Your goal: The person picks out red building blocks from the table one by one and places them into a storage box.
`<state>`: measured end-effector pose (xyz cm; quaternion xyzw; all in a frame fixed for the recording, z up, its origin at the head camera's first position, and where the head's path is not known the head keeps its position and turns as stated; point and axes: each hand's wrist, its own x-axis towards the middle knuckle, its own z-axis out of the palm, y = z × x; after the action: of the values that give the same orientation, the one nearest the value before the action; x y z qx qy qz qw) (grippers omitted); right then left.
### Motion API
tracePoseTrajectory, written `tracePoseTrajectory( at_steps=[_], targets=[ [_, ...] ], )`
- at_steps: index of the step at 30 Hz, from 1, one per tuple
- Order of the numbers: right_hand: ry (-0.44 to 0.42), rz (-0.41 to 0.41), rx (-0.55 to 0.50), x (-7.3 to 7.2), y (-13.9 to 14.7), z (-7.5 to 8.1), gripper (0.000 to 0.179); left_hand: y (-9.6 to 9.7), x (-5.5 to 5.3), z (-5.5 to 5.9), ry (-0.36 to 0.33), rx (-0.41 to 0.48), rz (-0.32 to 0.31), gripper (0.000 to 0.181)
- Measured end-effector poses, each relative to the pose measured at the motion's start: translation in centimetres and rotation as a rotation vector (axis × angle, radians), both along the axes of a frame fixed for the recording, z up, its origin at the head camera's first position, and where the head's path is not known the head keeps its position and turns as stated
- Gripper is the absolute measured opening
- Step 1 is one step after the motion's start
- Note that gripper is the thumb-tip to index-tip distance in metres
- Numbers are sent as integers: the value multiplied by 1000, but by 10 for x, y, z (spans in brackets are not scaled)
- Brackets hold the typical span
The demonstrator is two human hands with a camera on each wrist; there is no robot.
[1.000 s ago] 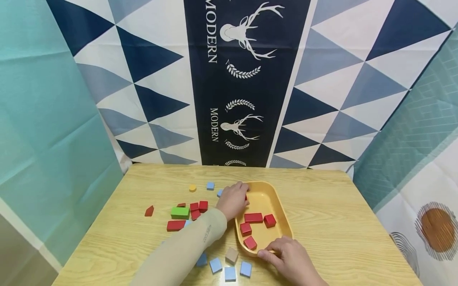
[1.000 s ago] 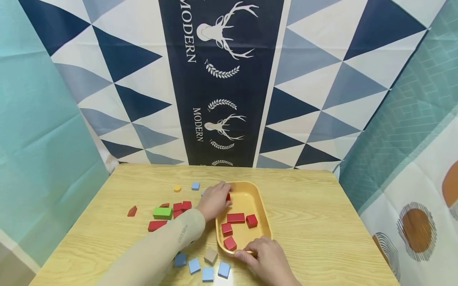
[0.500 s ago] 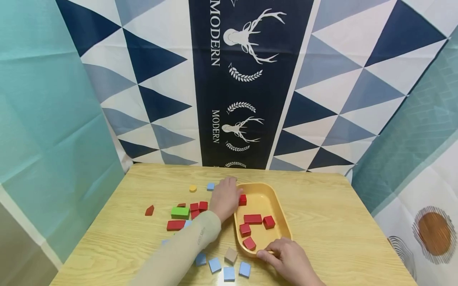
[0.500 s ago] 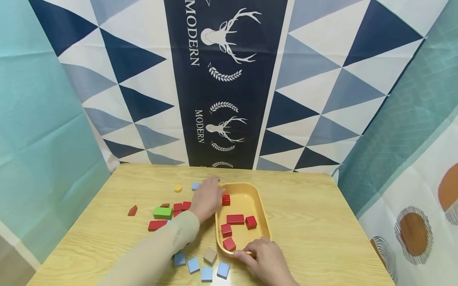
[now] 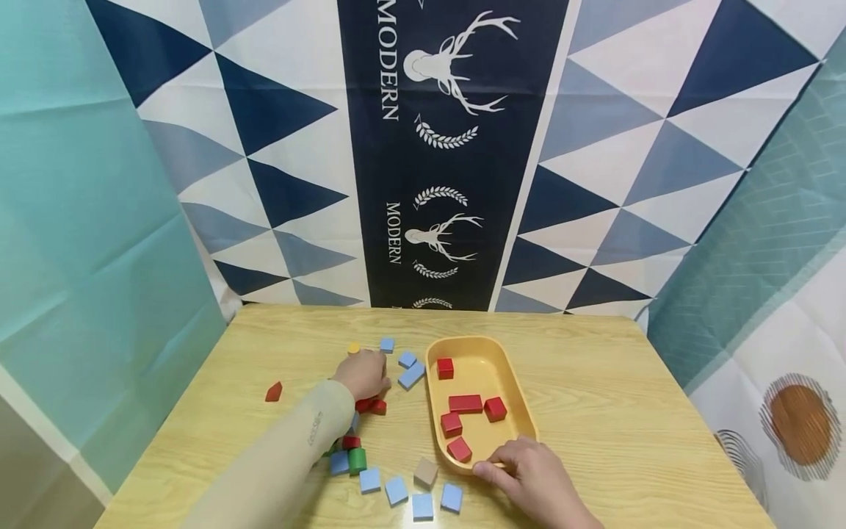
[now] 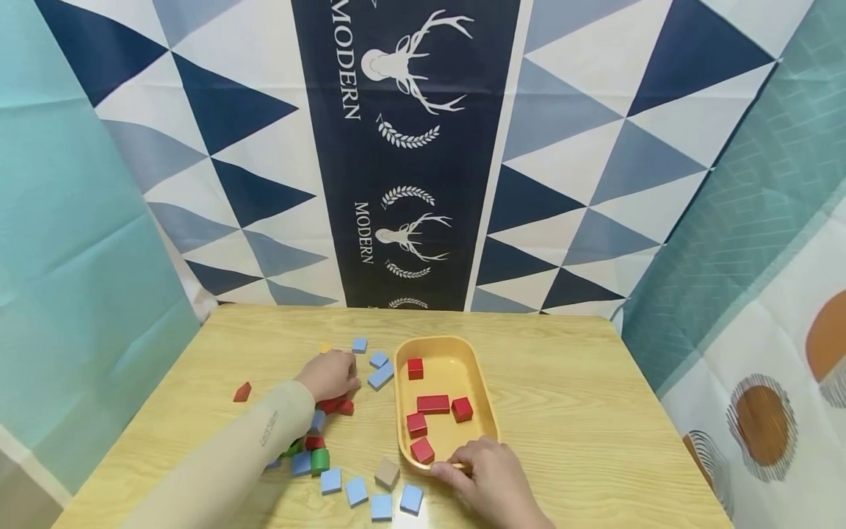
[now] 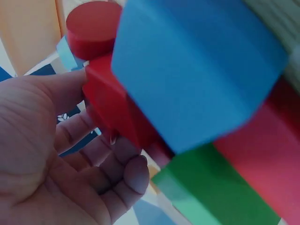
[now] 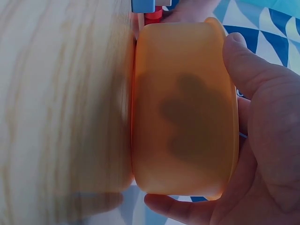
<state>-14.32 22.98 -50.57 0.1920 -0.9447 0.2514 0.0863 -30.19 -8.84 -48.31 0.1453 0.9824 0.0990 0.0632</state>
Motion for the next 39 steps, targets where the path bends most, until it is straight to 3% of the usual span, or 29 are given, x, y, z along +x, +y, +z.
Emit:
tracePoseTrajectory(
  at_steps=[4,9,13,15,19,23,25,28,32,36,39],
  targets=[
    [13,3,-6,0,-1,-1,23,0,3,3,-67,13,-17,23],
    [16,-1,-2,0,0,-1,24,0,4,9,-147,47,-42,35],
    [18,1,-8,0,0,-1,24,-2,6,13,-168,44,-39,37],
    [14,3,-10,0,-1,-1,25,-2,8,14,-146,21,-39,33],
    [-6,10,-9,0,-2,-1,26,1,14,23,-31,8,-56,28],
    [12,7,-15,0,-1,-1,25,16,16,36,128,109,-63,33],
    [27,4,-15,1,-1,-1,24,27,15,37,184,171,-64,37],
    [31,1,-15,1,0,-2,24,48,15,33,204,251,-104,40],
    [4,8,-19,1,-1,-3,25,73,16,15,165,270,-183,39],
    [-20,12,-21,0,-2,-3,26,90,16,-3,154,252,-177,42],
    [3,5,-15,0,-1,0,26,98,12,-7,172,229,-169,43]
  ],
)
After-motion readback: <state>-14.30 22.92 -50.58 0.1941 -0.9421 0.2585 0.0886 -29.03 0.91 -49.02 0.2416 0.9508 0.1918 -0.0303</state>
